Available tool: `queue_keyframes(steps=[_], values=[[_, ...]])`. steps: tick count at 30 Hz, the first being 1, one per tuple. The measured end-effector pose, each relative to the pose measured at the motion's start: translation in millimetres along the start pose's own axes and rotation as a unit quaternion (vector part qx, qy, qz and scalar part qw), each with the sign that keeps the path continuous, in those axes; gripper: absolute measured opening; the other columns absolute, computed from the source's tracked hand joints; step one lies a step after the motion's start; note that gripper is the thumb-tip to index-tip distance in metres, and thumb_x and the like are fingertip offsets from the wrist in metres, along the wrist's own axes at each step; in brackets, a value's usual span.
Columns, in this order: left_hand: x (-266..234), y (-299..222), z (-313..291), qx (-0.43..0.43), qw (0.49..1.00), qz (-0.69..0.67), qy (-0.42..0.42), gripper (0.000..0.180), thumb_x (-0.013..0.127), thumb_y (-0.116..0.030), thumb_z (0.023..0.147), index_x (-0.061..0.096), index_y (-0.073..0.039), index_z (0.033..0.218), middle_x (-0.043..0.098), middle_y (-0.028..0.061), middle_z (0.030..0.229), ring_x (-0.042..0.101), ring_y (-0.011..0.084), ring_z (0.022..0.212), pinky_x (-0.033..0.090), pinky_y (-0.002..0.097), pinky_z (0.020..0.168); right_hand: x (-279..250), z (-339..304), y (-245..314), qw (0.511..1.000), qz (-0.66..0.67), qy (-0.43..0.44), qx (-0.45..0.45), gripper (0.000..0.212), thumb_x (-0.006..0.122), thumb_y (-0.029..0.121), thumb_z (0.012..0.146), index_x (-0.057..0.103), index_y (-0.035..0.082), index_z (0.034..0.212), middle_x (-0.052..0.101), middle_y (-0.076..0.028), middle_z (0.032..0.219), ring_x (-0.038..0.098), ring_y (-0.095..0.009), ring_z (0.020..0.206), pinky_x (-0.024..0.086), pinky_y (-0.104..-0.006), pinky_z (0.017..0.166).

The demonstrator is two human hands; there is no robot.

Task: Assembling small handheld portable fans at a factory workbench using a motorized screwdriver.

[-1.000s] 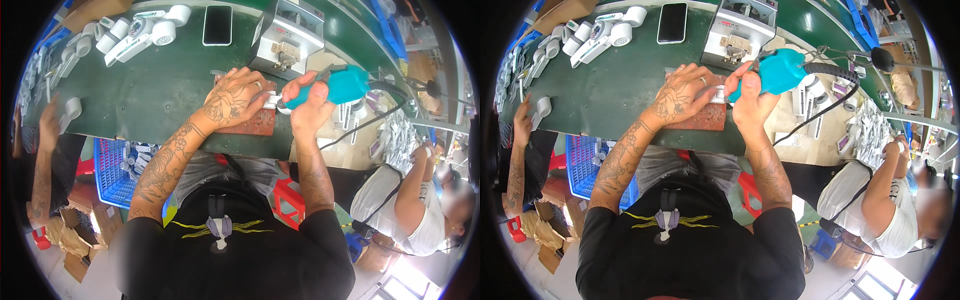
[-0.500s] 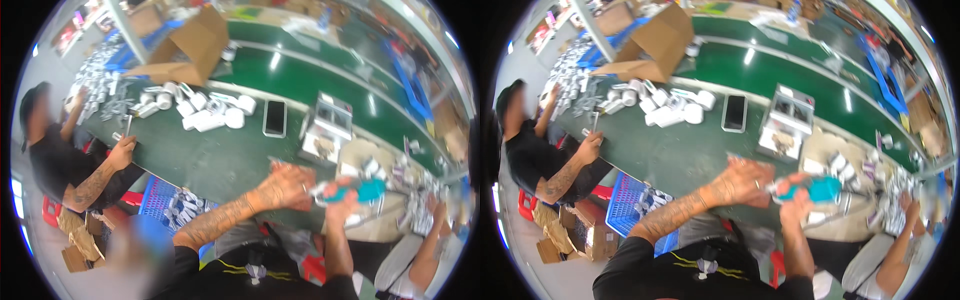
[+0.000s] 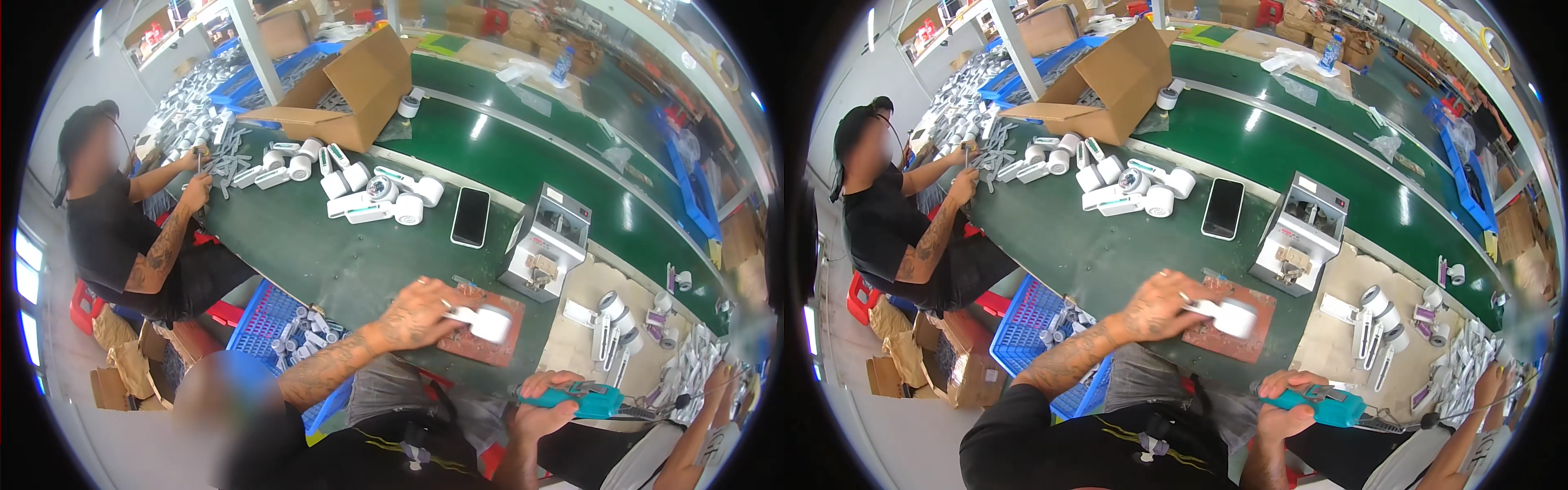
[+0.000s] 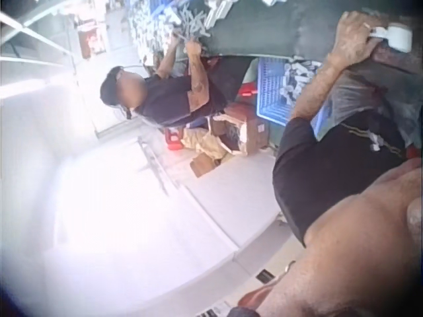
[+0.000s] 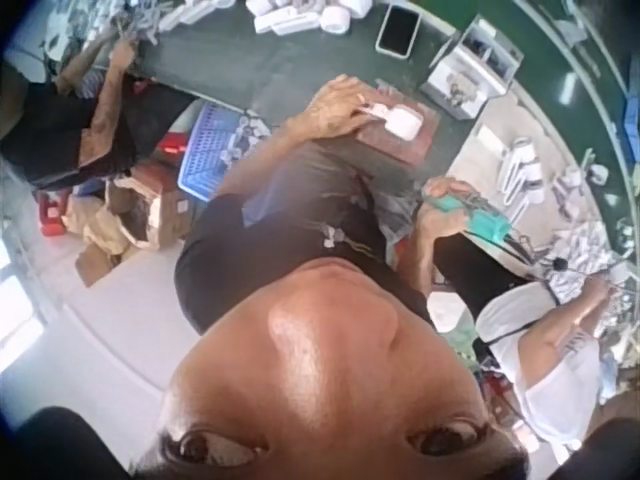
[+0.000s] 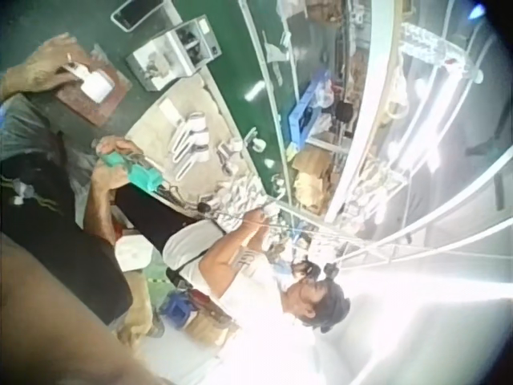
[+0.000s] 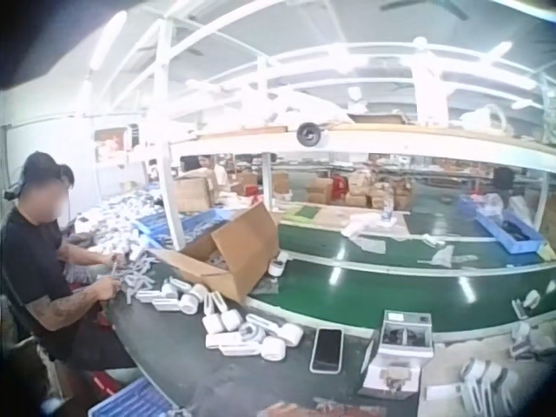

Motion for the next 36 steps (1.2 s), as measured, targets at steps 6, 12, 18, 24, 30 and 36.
queue_keyframes(steps=[6, 12, 18, 24, 30, 36], values=[[-86, 89, -59, -0.142, 0.976, 0.130, -0.100, 0.032, 0.083, -0.023, 0.082, 0.070, -0.014, 0.110, 0.071, 0.0048, 0.104, 0.066, 0.0288, 0.098, 0.049, 0.0435, 0.089, -10, -6, -15, 0.998, -0.055, 0.004, 0.030, 0.074, 0.059, 0.073, 0.090, 0.049, 0.002, 0.105, 0.050, -0.006, 0.063, 0.051, -0.018, 0.053, 0.043, -0.0308, 0.051], [-111, 144, -112, -0.285, 0.941, 0.148, -0.109, 0.035, 0.081, -0.023, 0.083, 0.067, -0.015, 0.114, 0.071, 0.0060, 0.104, 0.066, 0.0314, 0.099, 0.049, 0.0460, 0.091, 13, -7, -31, 0.996, -0.032, 0.040, 0.070, 0.075, 0.061, 0.073, 0.089, 0.049, 0.001, 0.105, 0.051, -0.007, 0.066, 0.054, -0.018, 0.055, 0.045, -0.0322, 0.053], [-115, 150, -119, -0.290, 0.940, 0.141, -0.113, 0.035, 0.081, -0.023, 0.083, 0.067, -0.014, 0.114, 0.071, 0.0061, 0.103, 0.065, 0.0310, 0.102, 0.047, 0.0457, 0.097, 32, -10, -42, 0.994, -0.028, 0.061, 0.091, 0.077, 0.064, 0.074, 0.087, 0.049, 0.000, 0.105, 0.051, -0.007, 0.066, 0.054, -0.019, 0.055, 0.046, -0.0317, 0.052], [-125, 163, -123, -0.273, 0.948, 0.123, -0.111, 0.032, 0.081, -0.024, 0.084, 0.068, -0.014, 0.112, 0.069, 0.0068, 0.101, 0.064, 0.0308, 0.098, 0.045, 0.0472, 0.100, 30, -11, -40, 0.993, -0.054, 0.056, 0.088, 0.077, 0.060, 0.074, 0.090, 0.049, -0.001, 0.106, 0.051, -0.007, 0.066, 0.054, -0.019, 0.056, 0.046, -0.0318, 0.052], [-151, 183, -135, -0.248, 0.946, 0.198, -0.059, 0.033, 0.079, -0.024, 0.085, 0.071, -0.012, 0.114, 0.069, 0.0110, 0.110, 0.062, 0.0323, 0.112, 0.044, 0.0460, 0.106, 15, -14, -38, 0.994, -0.031, 0.035, 0.098, 0.078, 0.069, 0.072, 0.085, 0.051, -0.001, 0.106, 0.053, -0.007, 0.067, 0.057, -0.020, 0.058, 0.048, -0.0338, 0.053], [-209, 218, -112, -0.146, 0.916, 0.350, -0.128, 0.043, 0.056, 0.001, 0.086, 0.065, -0.005, 0.127, 0.060, 0.0211, 0.133, 0.055, 0.0421, 0.126, 0.044, 0.0512, 0.108, -30, -25, -31, 0.996, -0.057, 0.005, 0.074, 0.068, 0.071, 0.063, 0.089, 0.057, -0.002, 0.106, 0.064, -0.012, 0.078, 0.063, -0.021, 0.066, 0.051, -0.0343, 0.057]])
Point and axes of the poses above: each hand's wrist, its own z-axis towards the middle knuckle, its own x-axis out of the palm, y = z × x, the point moved 10 cm from there along z, towards the middle knuckle
